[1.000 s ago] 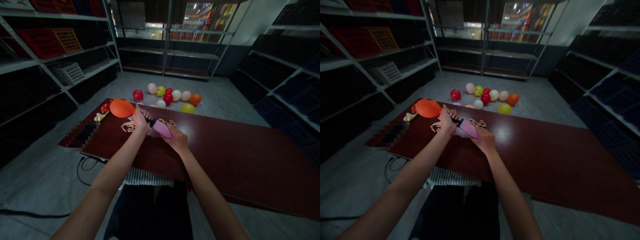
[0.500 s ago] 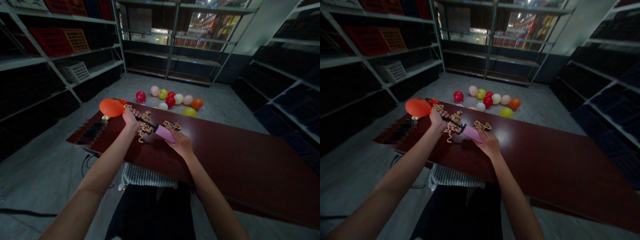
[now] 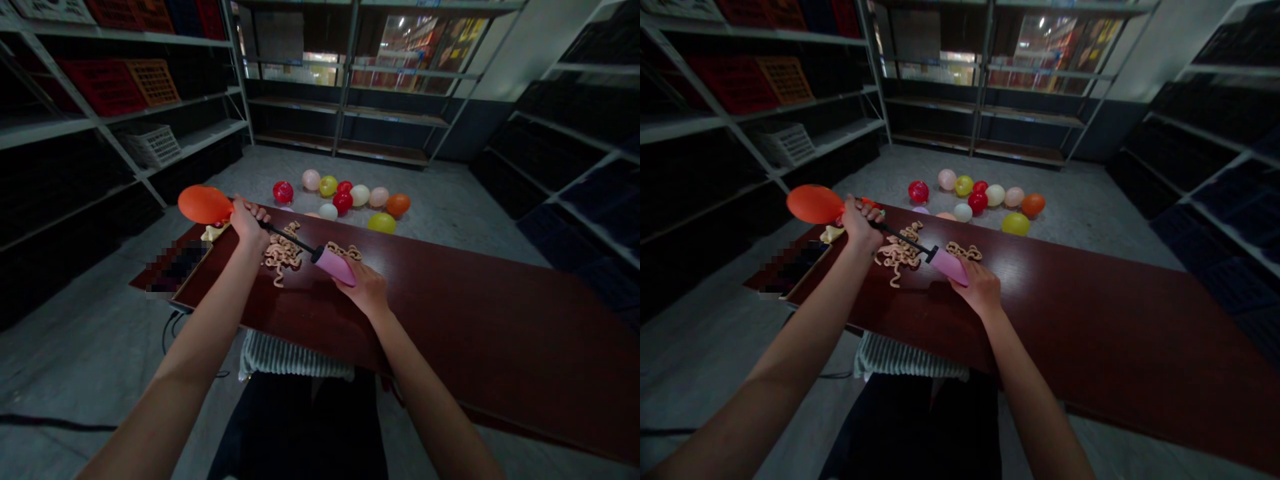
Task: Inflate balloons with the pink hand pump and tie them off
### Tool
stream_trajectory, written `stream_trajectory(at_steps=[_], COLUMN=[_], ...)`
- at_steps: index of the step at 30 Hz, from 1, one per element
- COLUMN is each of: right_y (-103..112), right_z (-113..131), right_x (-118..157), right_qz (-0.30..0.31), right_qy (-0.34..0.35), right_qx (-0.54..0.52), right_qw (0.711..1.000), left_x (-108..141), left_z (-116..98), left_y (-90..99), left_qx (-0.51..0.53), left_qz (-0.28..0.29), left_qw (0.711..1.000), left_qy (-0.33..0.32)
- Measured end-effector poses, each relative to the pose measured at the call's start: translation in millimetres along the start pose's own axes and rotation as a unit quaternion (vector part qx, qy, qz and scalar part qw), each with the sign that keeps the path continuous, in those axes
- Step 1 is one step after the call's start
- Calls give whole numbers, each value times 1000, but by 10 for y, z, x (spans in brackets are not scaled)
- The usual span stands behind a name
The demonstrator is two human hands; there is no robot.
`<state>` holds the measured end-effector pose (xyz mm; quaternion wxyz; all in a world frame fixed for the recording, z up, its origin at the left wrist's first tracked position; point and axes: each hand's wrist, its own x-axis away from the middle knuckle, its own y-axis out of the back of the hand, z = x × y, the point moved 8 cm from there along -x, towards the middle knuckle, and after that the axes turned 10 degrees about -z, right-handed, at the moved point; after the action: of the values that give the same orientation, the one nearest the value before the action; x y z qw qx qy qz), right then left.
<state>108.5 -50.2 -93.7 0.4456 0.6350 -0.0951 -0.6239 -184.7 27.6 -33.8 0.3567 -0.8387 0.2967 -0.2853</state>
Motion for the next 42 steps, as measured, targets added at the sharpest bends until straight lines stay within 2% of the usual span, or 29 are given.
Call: stream_trajectory(at_steps=[5,9,14,18,23,27,37,42], right_y=[-13,-21,-23,-31,-90,-96,-40,-25], right_z=[-58,-114,-181,-203,-135,-54,103,148], right_x=[-11,-8,1,1,-6,1,20,11], right_qz=[-10,-22,-26,-18,10,15,15,16], right_qy=[-25,-47,-79,-93,-67,-28,52,64], right_qx=[-13,-32,-47,-48,-30,-13,9,2], right_qw=[1000,998,995,994,997,999,998,998], left_x=[204,452,779,833,647,482,6,-224], left_z=[174,539,970,1053,979,835,197,-79], left_y=[-195,-302,-308,-291,-178,-74,155,138], left_qx=[-15,-29,-44,-52,-58,-41,-17,-6], left_qz=[14,48,76,78,48,32,-11,0], left_qw=[1000,998,995,994,995,996,998,999], left_qy=[-3,19,45,54,67,66,54,41])
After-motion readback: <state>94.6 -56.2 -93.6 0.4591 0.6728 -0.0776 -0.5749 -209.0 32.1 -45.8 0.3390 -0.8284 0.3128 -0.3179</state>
